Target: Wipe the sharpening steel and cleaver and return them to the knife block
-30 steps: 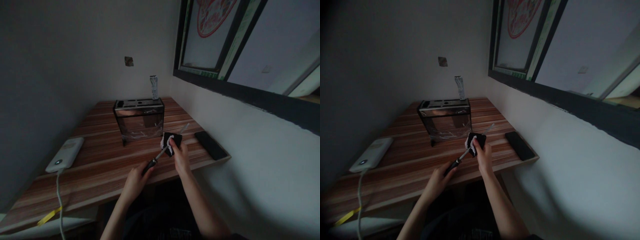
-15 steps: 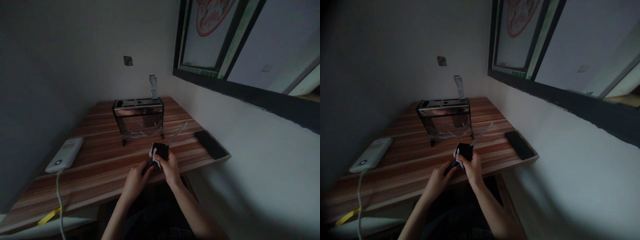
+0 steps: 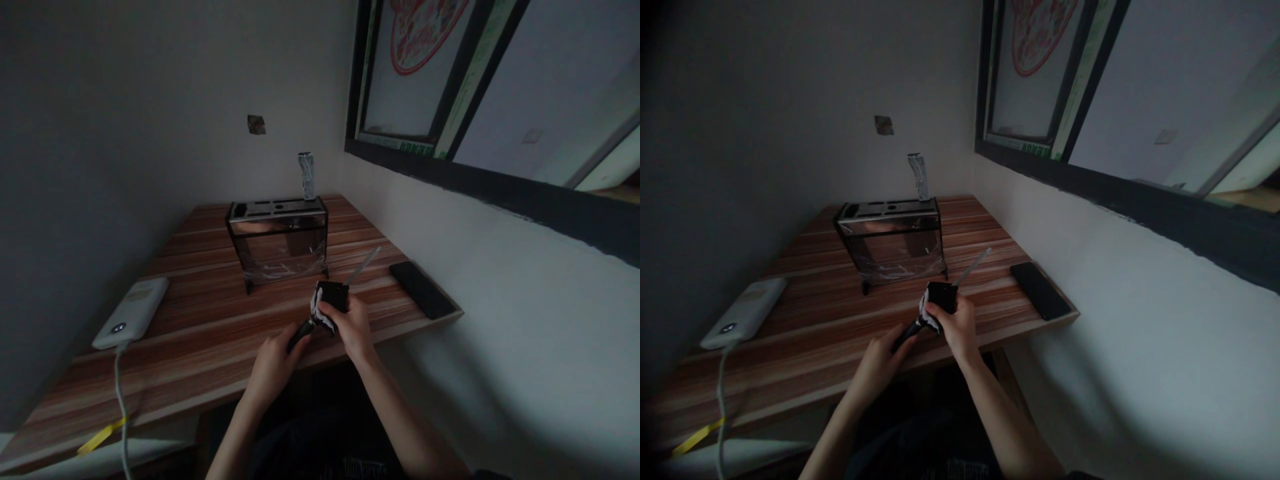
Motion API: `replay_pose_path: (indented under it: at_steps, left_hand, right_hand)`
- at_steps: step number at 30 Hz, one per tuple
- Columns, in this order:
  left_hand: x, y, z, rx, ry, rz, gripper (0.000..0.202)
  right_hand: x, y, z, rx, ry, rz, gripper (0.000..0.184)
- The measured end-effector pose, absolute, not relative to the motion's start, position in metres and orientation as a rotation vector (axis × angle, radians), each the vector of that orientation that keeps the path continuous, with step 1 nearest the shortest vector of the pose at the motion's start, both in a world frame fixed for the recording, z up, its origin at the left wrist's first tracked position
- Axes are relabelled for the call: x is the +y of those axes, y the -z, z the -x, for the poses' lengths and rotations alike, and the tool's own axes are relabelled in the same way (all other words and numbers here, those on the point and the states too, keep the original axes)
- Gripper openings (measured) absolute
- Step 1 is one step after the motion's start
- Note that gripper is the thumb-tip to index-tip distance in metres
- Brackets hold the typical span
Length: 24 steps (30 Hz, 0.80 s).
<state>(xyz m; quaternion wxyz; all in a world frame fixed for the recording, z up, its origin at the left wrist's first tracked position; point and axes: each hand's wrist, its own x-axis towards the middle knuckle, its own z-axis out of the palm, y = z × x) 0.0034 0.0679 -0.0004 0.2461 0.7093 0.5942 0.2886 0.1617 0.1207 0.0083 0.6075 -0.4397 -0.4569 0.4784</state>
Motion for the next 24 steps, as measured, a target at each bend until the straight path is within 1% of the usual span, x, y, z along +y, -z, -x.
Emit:
replay_pose_path:
  at_steps: [7,20,24]
  left_hand:
    - [0.067,0.002,-0.003,1.592,-0.806,-1.925,0.023]
    - [0.065,-0.002,-0.004,1.609,-0.735,-1.935,0.024]
    - [0.065,-0.003,-0.004,1.595,-0.744,-1.95,0.024]
  right_hand:
    - [0.136,-0.022,-0.181,-1.002,-1.079,1.008,0.029]
    - [0.18,-0.049,-0.238,-0.881,-0.85,0.907,0.032]
    - [0.184,-0.051,-0.242,-0.841,-0.817,0.885,0.036]
